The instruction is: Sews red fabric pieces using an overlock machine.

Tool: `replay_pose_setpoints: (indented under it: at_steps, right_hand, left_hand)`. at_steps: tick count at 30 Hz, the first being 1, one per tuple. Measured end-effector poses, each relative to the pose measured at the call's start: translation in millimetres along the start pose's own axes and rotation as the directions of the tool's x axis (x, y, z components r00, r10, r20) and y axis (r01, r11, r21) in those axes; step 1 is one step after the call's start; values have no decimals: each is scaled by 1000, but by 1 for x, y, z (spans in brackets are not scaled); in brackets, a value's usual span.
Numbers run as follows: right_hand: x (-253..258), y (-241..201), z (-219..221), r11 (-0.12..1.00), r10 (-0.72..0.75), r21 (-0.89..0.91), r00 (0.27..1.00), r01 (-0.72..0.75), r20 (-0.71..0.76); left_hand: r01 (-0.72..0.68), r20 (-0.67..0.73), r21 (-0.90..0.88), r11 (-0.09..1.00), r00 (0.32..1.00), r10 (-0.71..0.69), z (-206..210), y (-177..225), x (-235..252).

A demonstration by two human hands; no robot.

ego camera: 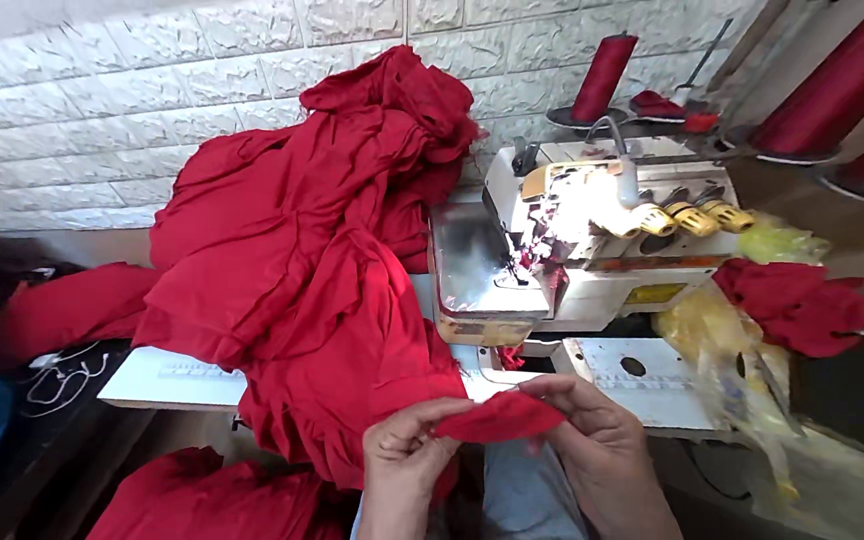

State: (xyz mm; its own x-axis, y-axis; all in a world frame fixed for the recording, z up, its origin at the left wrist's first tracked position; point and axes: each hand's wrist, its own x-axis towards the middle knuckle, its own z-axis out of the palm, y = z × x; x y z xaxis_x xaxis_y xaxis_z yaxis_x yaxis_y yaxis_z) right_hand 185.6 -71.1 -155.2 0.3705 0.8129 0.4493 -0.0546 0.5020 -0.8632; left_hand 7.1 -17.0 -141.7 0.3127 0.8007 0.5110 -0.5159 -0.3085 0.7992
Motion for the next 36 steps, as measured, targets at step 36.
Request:
replay_pose_setpoints:
  at_steps: [36]
  right_hand:
    - [-30, 10, 13, 767, -205, -601, 974, 222, 99]
  left_hand:
    - [-179, 237, 586, 790, 970, 44, 4, -6, -9]
